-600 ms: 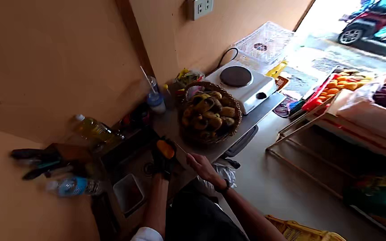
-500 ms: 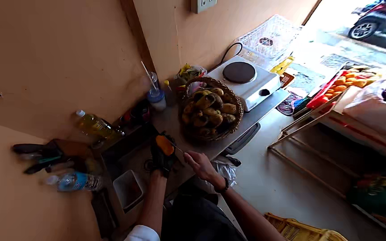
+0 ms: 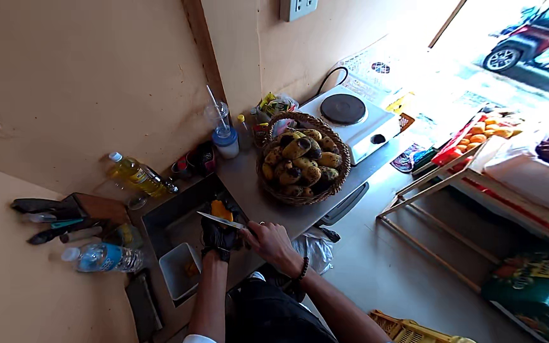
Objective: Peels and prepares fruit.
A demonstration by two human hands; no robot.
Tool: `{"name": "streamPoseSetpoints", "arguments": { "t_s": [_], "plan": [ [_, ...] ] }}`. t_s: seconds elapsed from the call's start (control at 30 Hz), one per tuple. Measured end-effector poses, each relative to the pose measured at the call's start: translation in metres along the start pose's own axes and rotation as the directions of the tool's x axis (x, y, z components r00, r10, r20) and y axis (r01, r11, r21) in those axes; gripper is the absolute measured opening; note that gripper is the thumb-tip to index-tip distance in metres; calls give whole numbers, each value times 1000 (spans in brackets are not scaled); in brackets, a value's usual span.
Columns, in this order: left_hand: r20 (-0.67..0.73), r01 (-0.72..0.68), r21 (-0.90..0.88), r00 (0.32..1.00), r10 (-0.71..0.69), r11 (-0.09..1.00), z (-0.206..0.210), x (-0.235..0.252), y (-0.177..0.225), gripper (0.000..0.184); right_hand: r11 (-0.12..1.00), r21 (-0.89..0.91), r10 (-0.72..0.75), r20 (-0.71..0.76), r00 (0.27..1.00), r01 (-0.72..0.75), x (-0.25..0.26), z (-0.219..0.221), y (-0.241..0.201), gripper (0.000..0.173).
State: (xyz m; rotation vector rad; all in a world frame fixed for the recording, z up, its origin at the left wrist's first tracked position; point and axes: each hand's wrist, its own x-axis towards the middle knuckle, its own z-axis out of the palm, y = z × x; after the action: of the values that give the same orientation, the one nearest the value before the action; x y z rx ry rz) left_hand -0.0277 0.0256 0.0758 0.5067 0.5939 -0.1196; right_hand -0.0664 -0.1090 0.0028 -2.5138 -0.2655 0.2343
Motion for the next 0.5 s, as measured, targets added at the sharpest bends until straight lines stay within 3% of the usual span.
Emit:
{"name": "streamPoseSetpoints", "arguments": {
  "t_s": [0.1,0.13,0.17,0.2,0.23,0.3,0.43,0.5],
  "plan": [
    [5,172,-116,985,-172,978,-23,34,31,36,999,-51,-15,42,999,17,20,11,-6,60],
    [132,226,-177,970,-205,958,-45,54,40,37,997,-71,-14,64,998,19,27,13,-7,60],
    [396,271,-208,902,-172,940,-78,79,46,39,996,-90,-12,97,995,21,36,15,-9,61],
    [377,243,-193,913,-157,951,-83,82,53,41,994,-103,-10,131,991,23,44,19,-14,61],
    [167,179,-141,974,-155,974,-64,69,64,43,993,-115,-7,157,988,26,54,24,-22,61],
    [-69,147,-42,986,-150,988,-39,50,81,42,992,-124,8,191,982,16,74,38,-43,62],
    [-29,118,-125,992,-122,985,-68,79,108,44,989,-148,46,231,972,-12,98,66,-63,62],
    [65,142,-177,989,-132,974,-97,99,123,43,982,-189,53,230,972,-9,103,75,-64,62]
  ]
}}
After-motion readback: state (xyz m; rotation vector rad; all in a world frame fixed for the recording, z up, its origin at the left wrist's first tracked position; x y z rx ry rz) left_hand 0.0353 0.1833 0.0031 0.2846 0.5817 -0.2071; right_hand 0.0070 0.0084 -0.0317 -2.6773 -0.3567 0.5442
